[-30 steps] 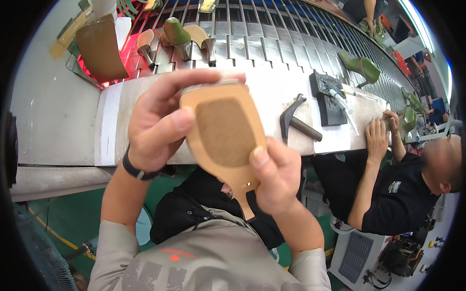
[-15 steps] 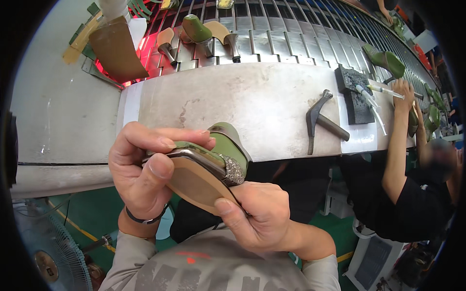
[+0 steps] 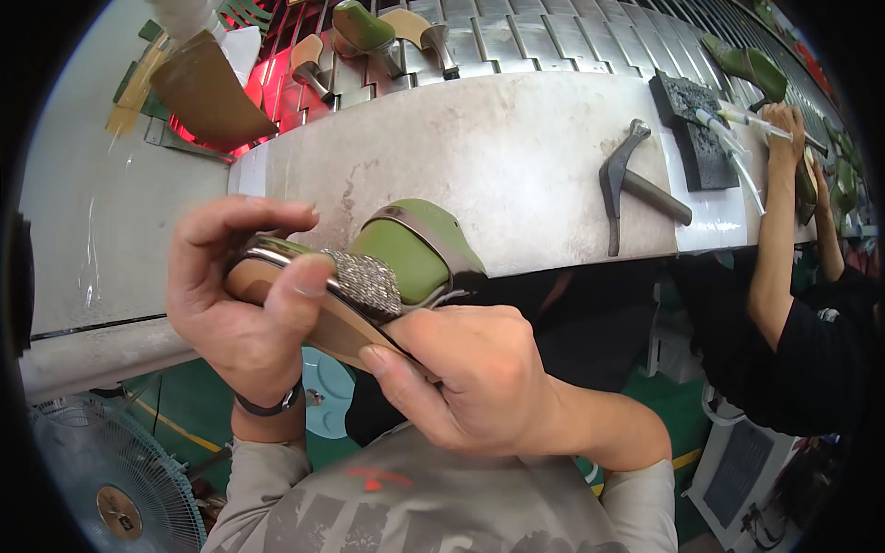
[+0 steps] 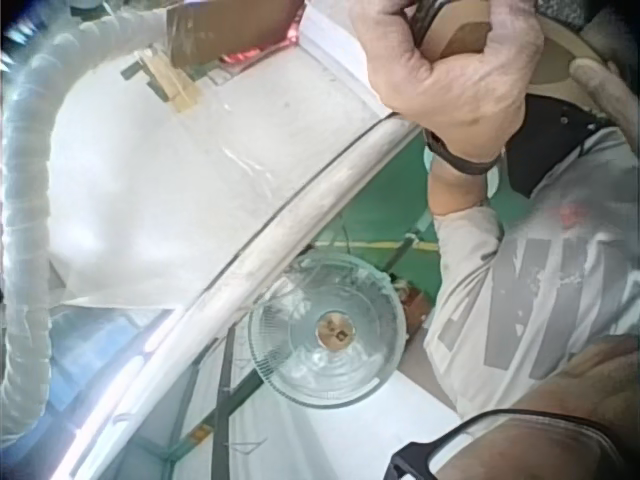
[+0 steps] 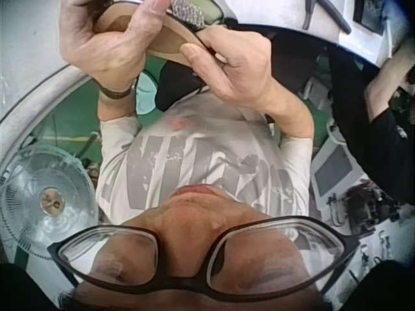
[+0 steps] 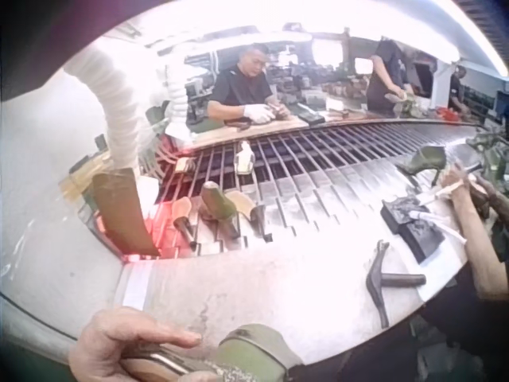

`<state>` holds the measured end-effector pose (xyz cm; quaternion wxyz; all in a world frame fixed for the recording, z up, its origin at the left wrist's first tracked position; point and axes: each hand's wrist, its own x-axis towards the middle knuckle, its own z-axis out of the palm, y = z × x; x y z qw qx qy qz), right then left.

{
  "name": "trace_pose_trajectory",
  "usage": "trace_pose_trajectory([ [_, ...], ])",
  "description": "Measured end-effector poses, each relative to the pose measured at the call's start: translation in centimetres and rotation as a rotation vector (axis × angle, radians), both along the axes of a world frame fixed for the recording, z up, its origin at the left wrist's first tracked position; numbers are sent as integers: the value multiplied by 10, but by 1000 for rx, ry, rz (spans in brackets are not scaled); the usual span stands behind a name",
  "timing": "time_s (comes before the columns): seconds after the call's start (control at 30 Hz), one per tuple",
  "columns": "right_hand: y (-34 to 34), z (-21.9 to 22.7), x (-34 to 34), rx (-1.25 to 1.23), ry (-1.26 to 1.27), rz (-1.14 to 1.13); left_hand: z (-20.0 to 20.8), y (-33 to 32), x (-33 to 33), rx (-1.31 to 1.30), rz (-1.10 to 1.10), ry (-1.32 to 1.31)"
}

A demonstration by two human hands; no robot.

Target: The person attaches soles to shoe uppers on lasts by hand, presses them into place, and taps the edges and heels with a hammer.

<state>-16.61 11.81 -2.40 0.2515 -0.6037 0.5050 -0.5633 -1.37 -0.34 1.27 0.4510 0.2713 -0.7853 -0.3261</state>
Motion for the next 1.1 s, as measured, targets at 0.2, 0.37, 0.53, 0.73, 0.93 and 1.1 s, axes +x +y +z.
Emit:
trace_pose_trajectory([
  [0.2, -8, -1, 9, -52, 98, -27, -14, -23, 10, 261, 87, 172],
  [0.37, -17, -20, -2, 35, 142, -78, -17, -35, 9, 383, 97, 257],
  [0.53, -26, -23, -4, -57, 200, -63, -20, -38, 11, 390, 93, 275],
  [0.73, -27, -23, -2, -78, 226, -91, -22, -39, 10, 392, 116, 291],
  [0.93, -24, -20, -7, -22, 258, -136, -22, -37, 10, 350, 95, 244],
  [1.1, -31, -7, -27, -97, 484, -281, -8, -32, 2, 335, 40, 187],
])
